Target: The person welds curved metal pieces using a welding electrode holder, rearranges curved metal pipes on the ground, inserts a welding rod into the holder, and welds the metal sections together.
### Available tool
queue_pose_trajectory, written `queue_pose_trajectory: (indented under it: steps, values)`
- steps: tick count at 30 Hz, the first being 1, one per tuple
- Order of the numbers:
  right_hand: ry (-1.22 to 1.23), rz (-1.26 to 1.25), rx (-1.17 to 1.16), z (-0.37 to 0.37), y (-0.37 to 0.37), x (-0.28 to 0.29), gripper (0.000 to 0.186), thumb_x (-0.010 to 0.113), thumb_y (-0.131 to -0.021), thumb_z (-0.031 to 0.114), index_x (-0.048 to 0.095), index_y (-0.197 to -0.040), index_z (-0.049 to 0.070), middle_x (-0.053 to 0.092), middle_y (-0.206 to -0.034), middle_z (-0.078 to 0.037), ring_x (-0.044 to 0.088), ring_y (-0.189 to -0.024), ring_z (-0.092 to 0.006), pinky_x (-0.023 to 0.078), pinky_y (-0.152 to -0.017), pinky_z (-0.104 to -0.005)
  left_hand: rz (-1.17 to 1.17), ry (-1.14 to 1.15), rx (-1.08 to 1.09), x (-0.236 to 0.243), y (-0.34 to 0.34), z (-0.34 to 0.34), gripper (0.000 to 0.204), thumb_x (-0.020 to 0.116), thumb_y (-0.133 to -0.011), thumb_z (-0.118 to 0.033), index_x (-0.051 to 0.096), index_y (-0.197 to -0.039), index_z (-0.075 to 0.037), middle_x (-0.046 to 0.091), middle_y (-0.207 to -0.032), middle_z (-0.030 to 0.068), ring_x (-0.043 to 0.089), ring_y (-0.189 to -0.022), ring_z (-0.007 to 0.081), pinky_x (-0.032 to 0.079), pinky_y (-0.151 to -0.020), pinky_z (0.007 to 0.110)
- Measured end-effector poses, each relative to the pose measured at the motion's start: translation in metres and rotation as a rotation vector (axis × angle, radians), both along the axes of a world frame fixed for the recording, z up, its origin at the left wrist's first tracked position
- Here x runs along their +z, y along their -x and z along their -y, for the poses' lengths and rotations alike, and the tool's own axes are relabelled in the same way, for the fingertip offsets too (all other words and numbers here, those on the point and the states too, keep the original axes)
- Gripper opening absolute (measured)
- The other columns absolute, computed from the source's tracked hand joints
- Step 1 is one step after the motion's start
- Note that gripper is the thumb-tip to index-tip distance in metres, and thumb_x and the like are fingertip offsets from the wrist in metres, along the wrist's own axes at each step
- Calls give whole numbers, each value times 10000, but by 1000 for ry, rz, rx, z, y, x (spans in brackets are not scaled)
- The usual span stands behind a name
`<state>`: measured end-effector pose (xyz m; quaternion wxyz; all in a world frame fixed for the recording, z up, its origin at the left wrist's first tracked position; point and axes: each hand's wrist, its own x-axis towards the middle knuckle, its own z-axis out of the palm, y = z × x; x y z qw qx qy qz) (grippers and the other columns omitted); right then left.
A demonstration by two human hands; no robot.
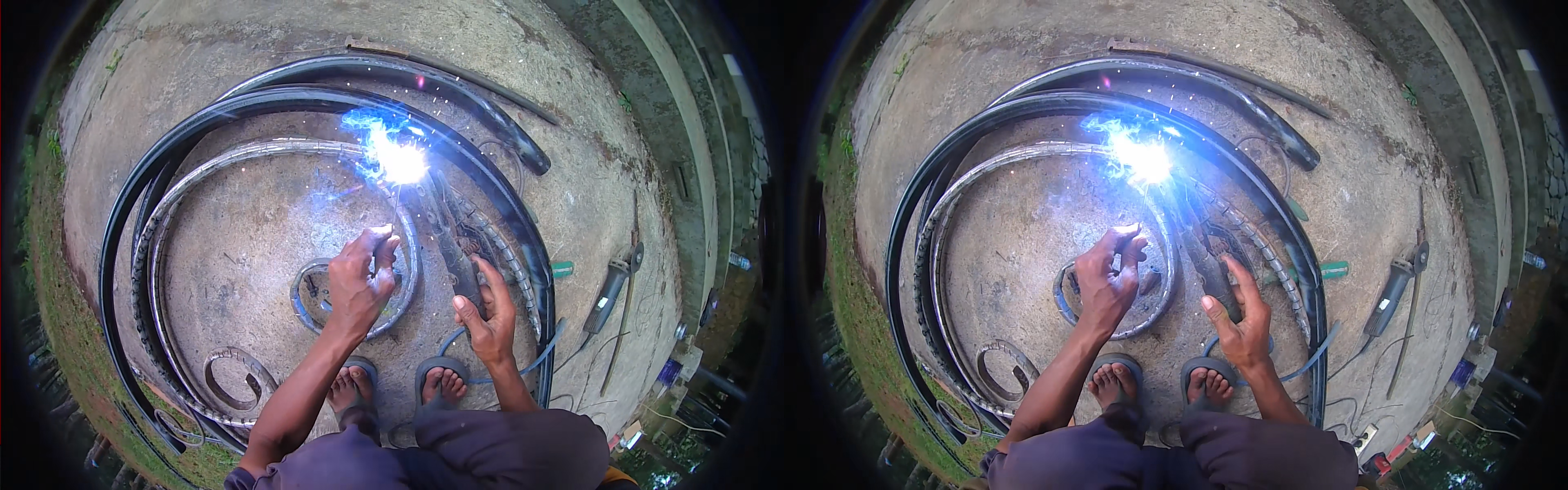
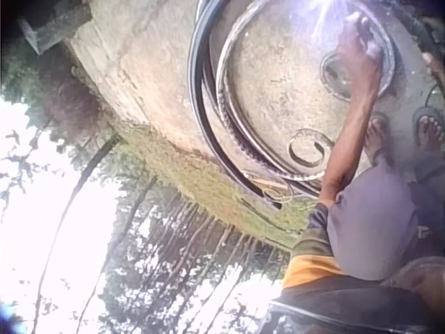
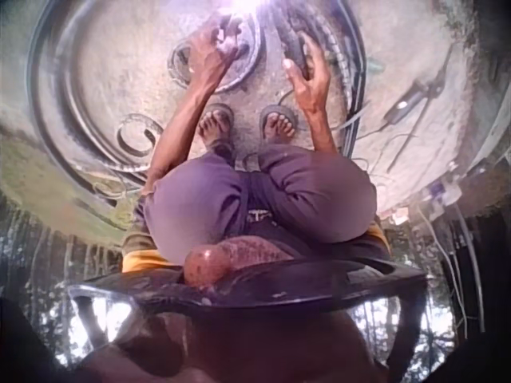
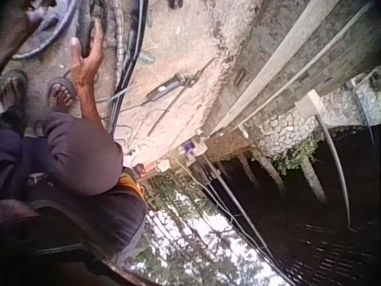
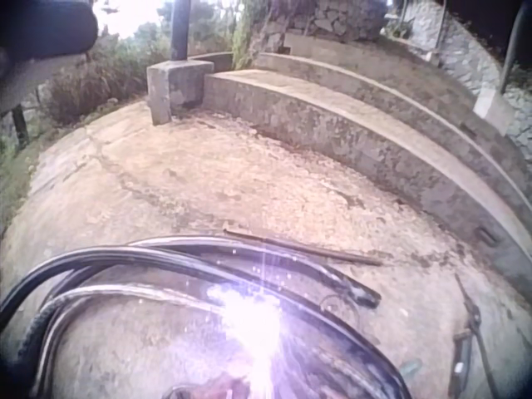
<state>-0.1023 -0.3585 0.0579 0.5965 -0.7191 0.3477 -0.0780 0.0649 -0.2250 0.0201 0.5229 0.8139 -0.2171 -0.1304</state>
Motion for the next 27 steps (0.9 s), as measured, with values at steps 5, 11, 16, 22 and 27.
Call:
queue_pose_trajectory:
  steps: [5,11,16,22,27]
  values:
    - [-130,52,-83,-1,-1,8,637,707,-942,189,436,-1491,15,677,-877,-88,634,-741,-116,519,-661,-272,-7,-9,16,6,-4,4,174,701,-909,-64,709,-1075,-11,738,-894,179,724,-764,327,563,-700,398]
    - [-117,52,-66,1,-3,4,650,713,-948,215,429,-1495,9,663,-828,-74,622,-705,-103,507,-612,-269,78,-10,2,2,-4,3,146,690,-929,-48,711,-1060,13,746,-814,151,758,-719,204,561,-630,315]
    - [-106,38,-58,-1,-2,0,654,716,-946,220,428,-1492,2,670,-815,-73,623,-687,-102,499,-599,-268,64,-9,9,2,-2,4,143,692,-929,-45,711,-1058,13,749,-828,156,760,-725,199,563,-630,309]
    - [-105,14,-56,0,-4,3,650,715,-947,227,433,-1490,6,674,-812,-74,622,-670,-101,472,-583,-266,46,-9,17,4,-2,4,143,693,-943,-70,711,-1064,3,755,-832,148,762,-735,197,565,-633,308]
    - [-103,9,-56,0,-5,5,647,715,-945,220,437,-1493,21,678,-828,-83,623,-675,-102,474,-584,-268,-83,18,31,11,-2,5,163,706,-912,-43,700,-1073,-16,731,-872,184,739,-775,278,560,-685,364]
